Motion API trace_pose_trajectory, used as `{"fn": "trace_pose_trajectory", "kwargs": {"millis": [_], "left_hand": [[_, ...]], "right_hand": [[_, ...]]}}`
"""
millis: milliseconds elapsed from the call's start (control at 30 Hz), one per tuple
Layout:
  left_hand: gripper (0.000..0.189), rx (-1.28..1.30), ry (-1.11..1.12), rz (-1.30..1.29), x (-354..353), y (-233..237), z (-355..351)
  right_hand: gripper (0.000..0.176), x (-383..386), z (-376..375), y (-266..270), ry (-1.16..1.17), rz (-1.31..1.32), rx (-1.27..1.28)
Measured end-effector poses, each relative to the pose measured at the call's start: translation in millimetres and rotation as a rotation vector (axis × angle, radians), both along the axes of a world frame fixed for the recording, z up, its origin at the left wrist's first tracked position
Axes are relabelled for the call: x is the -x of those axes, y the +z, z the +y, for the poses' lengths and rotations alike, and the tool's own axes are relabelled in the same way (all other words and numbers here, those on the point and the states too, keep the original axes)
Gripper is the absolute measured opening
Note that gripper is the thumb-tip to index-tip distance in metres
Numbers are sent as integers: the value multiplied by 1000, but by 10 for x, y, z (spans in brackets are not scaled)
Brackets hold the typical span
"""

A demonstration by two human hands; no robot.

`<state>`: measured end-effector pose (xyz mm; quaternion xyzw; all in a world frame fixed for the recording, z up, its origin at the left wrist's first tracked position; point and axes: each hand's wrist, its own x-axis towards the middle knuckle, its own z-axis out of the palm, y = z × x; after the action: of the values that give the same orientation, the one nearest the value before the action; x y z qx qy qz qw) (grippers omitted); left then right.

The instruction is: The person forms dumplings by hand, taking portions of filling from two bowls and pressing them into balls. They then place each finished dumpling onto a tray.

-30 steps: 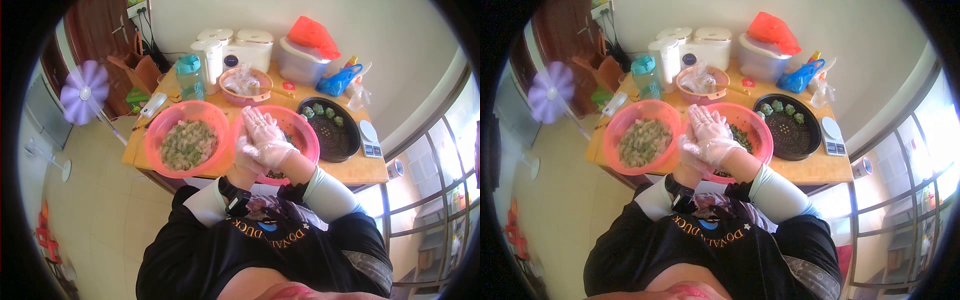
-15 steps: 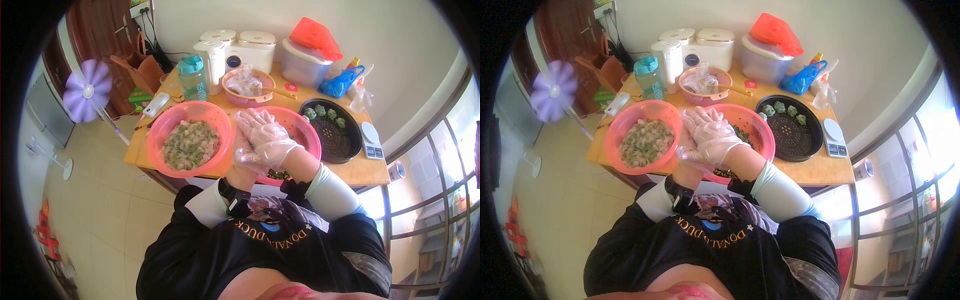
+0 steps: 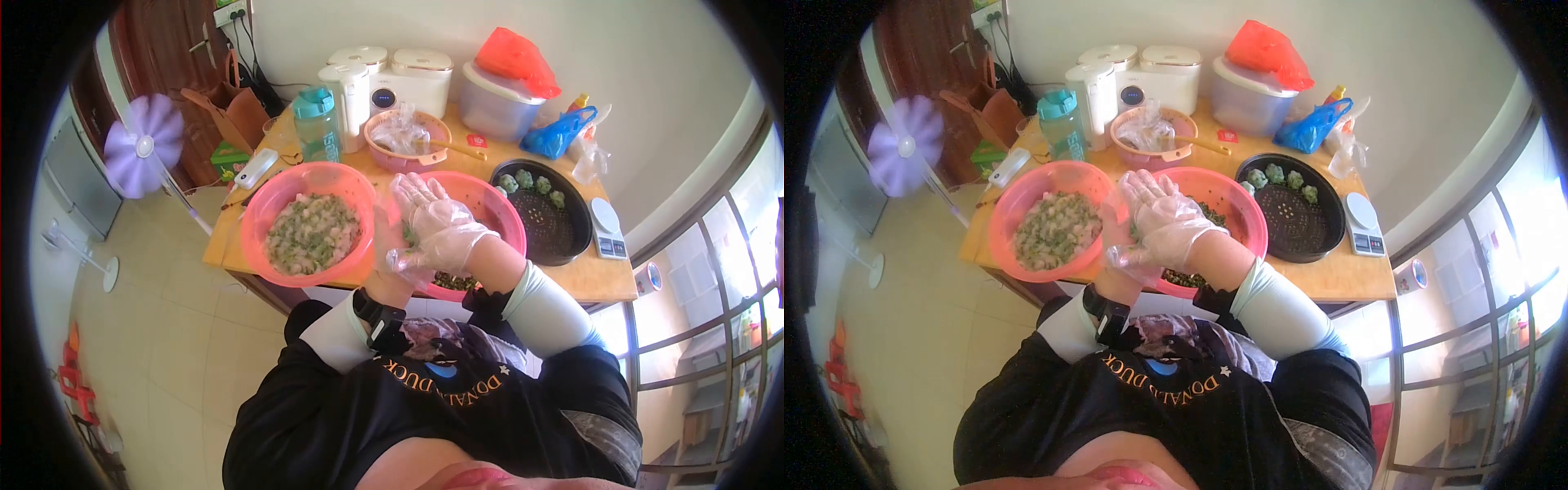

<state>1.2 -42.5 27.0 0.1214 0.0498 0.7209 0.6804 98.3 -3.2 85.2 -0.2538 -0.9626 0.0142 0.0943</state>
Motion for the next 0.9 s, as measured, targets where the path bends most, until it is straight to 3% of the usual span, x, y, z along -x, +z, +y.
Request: {"fn": "trace_pose_trajectory", "kwargs": {"millis": [67,100,167,200,267,333,400,433,533,900], "left_hand": [[102,21,16,-3,30,-23,-18],[100,1,-104,-26,79,-28,-25],[97,-19,-224,-46,172,-97,-4],[95,-38,-271,-106,215,-233,47],[93,-55,-316,-168,228,-298,72],[94,-73,-263,-145,214,-254,71],[97,35,-235,-85,256,-196,44],[100,144,-208,-28,268,-169,32],[107,93,-133,-45,215,-98,35],[103,137,-263,-171,184,-111,56]], "right_hand": [[105,11,33,12,-19,22,77],[105,-8,22,121,-19,24,77],[101,-120,-12,425,-119,342,774],[101,-215,65,393,-118,343,774],[94,-384,215,263,49,631,529],[91,-393,149,309,41,597,573],[97,-430,66,145,224,227,-9],[104,-345,-77,174,69,16,75],[109,-363,-196,-26,142,10,-53],[109,-519,-69,-101,182,-40,-14]]}}
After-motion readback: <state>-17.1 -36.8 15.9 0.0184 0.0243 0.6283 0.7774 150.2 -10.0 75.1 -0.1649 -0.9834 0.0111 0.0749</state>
